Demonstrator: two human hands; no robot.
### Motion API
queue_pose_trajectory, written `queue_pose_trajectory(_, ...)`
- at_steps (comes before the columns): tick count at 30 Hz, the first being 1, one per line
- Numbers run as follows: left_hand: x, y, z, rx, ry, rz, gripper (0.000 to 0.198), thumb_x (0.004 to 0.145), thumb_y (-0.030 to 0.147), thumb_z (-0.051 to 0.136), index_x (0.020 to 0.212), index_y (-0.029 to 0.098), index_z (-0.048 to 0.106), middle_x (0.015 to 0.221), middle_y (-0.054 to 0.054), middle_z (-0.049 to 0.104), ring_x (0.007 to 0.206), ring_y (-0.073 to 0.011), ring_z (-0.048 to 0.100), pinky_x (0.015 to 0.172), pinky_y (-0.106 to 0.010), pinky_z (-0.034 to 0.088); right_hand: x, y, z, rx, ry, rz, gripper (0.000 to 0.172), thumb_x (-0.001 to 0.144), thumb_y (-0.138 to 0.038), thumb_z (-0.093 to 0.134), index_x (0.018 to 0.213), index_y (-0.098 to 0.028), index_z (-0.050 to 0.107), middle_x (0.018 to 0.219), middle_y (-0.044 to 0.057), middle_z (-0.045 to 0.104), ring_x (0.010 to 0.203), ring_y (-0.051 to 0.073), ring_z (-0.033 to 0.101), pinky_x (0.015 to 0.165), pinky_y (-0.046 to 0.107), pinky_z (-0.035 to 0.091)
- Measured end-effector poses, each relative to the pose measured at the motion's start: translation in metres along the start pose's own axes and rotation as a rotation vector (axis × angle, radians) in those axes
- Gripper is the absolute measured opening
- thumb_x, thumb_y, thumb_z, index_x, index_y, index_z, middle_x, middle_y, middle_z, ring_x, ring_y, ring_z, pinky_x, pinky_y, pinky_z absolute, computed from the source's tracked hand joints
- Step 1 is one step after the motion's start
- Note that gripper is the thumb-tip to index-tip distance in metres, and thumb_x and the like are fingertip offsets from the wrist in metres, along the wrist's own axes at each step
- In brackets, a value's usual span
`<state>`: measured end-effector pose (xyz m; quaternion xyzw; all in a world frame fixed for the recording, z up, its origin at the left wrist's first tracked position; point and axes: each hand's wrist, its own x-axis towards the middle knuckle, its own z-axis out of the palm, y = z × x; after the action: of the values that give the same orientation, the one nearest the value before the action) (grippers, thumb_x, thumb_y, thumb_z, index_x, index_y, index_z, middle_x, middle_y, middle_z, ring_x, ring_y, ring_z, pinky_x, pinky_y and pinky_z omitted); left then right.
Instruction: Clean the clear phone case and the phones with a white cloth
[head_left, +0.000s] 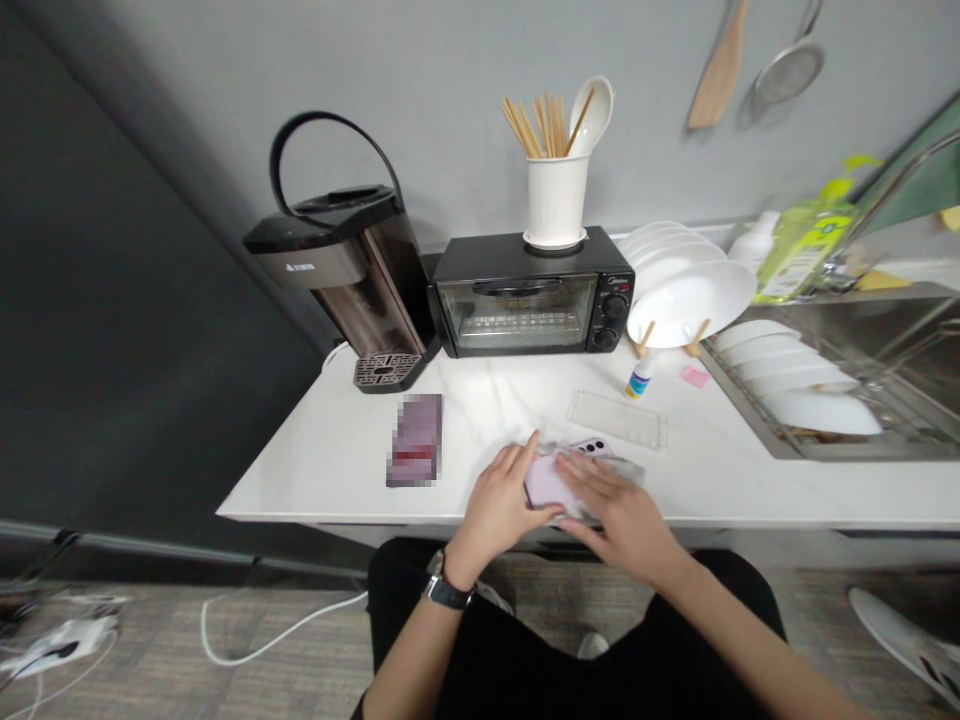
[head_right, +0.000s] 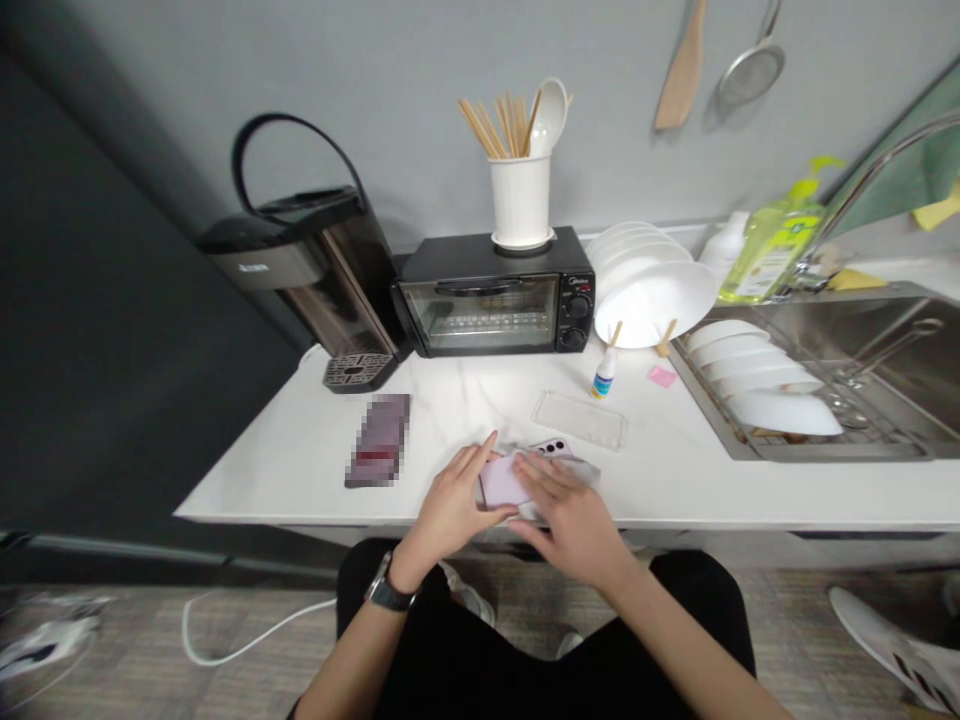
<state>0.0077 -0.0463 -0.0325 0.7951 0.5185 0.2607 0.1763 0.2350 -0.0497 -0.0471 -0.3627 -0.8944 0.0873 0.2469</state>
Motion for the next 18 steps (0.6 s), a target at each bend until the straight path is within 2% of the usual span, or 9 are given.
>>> queue_pose_trajectory(2, -0.001, -0.001, 0.000, 0.006, -0.007, 0.001, 0.099, 0.086, 0.030, 0.078, 0.166, 0.030, 0.019, 0.129, -0.010, 0.062, 0.121, -0.0296, 0.060, 0.104, -0.047, 0.053, 0.009, -0.025, 0.009, 0.086, -0.046, -0.046, 0.067, 0.098, -0.053, 0.065, 0.152, -0.016, 0.053, 0.155, 0.015, 0.054, 0.145, 0.030, 0.052, 0.120, 0.052, 0.046)
queue_pose_trajectory(4, -0.002, -0.001, 0.000, 0.012, -0.011, 0.008, 0.096, 0.087, 0.027, 0.075, 0.166, 0.030, 0.019, 0.127, -0.009, 0.062, 0.119, -0.0284, 0.060, 0.103, -0.045, 0.054, 0.009, -0.036, 0.009, 0.129, -0.080, -0.073, 0.062, 0.099, -0.053, 0.063, 0.149, -0.016, 0.057, 0.154, 0.014, 0.057, 0.143, 0.029, 0.054, 0.120, 0.050, 0.047)
queue_pose_trajectory(6, -0.002, -0.001, -0.001, 0.018, -0.006, 0.008, 0.100, 0.085, 0.035, 0.079, 0.166, 0.030, 0.020, 0.126, -0.009, 0.063, 0.119, -0.0296, 0.060, 0.102, -0.046, 0.054, 0.000, -0.025, 0.002, 0.119, -0.076, -0.063, 0.056, 0.102, -0.045, 0.061, 0.152, -0.020, 0.054, 0.153, 0.011, 0.057, 0.143, 0.027, 0.055, 0.119, 0.049, 0.047)
queue_pose_trajectory(8, -0.001, -0.001, -0.001, 0.018, 0.001, 0.009, 0.107, 0.080, 0.044, 0.085, 0.165, 0.030, 0.021, 0.125, -0.009, 0.064, 0.119, -0.0314, 0.060, 0.102, -0.048, 0.054, -0.012, -0.003, -0.008, 0.067, -0.033, -0.006, 0.055, 0.104, -0.038, 0.059, 0.156, -0.024, 0.048, 0.155, 0.009, 0.056, 0.143, 0.027, 0.054, 0.119, 0.050, 0.048)
queue_pose_trajectory(10, 0.001, -0.001, -0.001, 0.010, 0.010, 0.014, 0.111, 0.077, 0.045, 0.088, 0.165, 0.031, 0.022, 0.125, -0.009, 0.065, 0.119, -0.0320, 0.061, 0.103, -0.050, 0.053, -0.017, 0.016, -0.014, -0.003, 0.024, 0.073, 0.057, 0.105, -0.036, 0.057, 0.159, -0.025, 0.044, 0.157, 0.010, 0.054, 0.145, 0.028, 0.051, 0.119, 0.052, 0.047)
queue_pose_trajectory(12, 0.002, -0.002, 0.000, -0.003, 0.010, 0.020, 0.112, 0.077, 0.043, 0.089, 0.165, 0.032, 0.022, 0.127, -0.009, 0.065, 0.118, -0.0315, 0.061, 0.104, -0.050, 0.052, -0.012, 0.017, -0.012, -0.042, 0.049, 0.116, 0.060, 0.104, -0.039, 0.057, 0.159, -0.021, 0.043, 0.158, 0.013, 0.051, 0.148, 0.031, 0.047, 0.120, 0.055, 0.046)
queue_pose_trajectory(14, 0.002, -0.003, 0.002, -0.009, 0.011, 0.020, 0.107, 0.080, 0.038, 0.087, 0.165, 0.031, 0.022, 0.128, -0.009, 0.065, 0.118, -0.0304, 0.061, 0.104, -0.048, 0.052, 0.000, 0.001, -0.002, -0.018, 0.028, 0.098, 0.067, 0.102, -0.049, 0.060, 0.157, -0.015, 0.046, 0.158, 0.016, 0.050, 0.149, 0.033, 0.046, 0.121, 0.056, 0.043)
queue_pose_trajectory(16, 0.002, -0.005, 0.003, -0.001, 0.013, 0.020, 0.099, 0.085, 0.029, 0.081, 0.165, 0.030, 0.023, 0.128, -0.009, 0.065, 0.119, -0.0289, 0.061, 0.104, -0.045, 0.053, 0.012, -0.022, 0.008, 0.071, -0.027, 0.011, 0.072, 0.099, -0.059, 0.060, 0.152, -0.011, 0.053, 0.155, 0.017, 0.053, 0.146, 0.031, 0.050, 0.123, 0.052, 0.041)
queue_pose_trajectory(18, 0.001, -0.006, 0.004, 0.011, 0.011, 0.026, 0.095, 0.087, 0.024, 0.076, 0.165, 0.030, 0.023, 0.126, -0.009, 0.065, 0.119, -0.0280, 0.061, 0.103, -0.044, 0.053, 0.016, -0.034, 0.011, 0.130, -0.061, -0.041, 0.071, 0.098, -0.062, 0.060, 0.148, -0.012, 0.057, 0.153, 0.016, 0.057, 0.145, 0.029, 0.052, 0.124, 0.049, 0.041)
